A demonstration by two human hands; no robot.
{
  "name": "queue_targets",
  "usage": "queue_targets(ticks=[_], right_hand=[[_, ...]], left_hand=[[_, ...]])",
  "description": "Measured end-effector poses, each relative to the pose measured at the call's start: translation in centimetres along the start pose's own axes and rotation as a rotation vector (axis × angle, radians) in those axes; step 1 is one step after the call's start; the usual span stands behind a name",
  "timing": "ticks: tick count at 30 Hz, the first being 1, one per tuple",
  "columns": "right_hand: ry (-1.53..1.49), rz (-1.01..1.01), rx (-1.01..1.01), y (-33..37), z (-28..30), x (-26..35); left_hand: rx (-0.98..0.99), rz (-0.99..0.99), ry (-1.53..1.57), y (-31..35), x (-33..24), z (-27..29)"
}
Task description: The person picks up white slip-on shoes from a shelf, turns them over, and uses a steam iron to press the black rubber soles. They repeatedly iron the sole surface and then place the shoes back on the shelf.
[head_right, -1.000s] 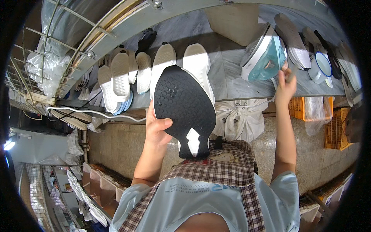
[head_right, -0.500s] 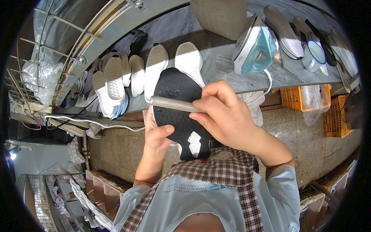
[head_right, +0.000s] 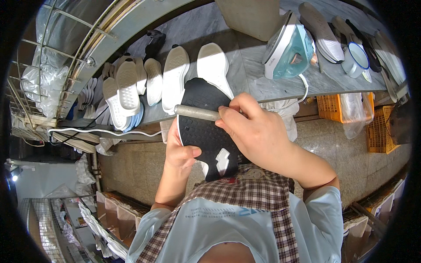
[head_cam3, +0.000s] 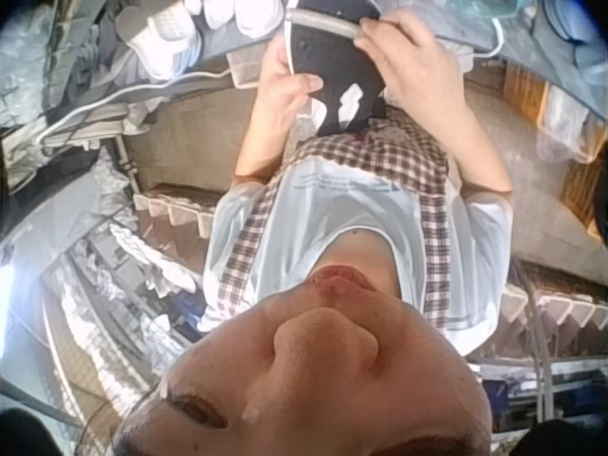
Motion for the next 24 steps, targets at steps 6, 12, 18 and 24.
queue_targets(ticks=[6, 12, 18, 24], right_hand=[[-0.098, -0.082, 0.135, -0.2, -0.2, -0.8], [-0.280, -0.122, 0.176, -0.8, -0.1, -1.3], [-0.531, -0.225, 0.185, -1.3, -0.9, -2.0], [-1.110, -0.495, 0.200, -0.6, -1.2, -2.8]], left_hand=[[0.005, 0.003, 0.020, 0.1, 0.1, -0.2], [0.032, -0.019, 0.042, 0.4, -0.1, -0.5], [-0.032, -0.034, 0.040, 0.6, -0.7, -0.5], [-0.034, -0.056, 0.073, 0.9, -1.3, -0.3]])
Point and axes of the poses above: each hand's wrist, its own y-axis away from the middle knuckle, its own z-axis out of the back of the hand, x = y × z, the point moved 6 cm from there along -y, towards the middle knuckle, and after that the axes turned 8 degrees about y, right-handed, at the moved point
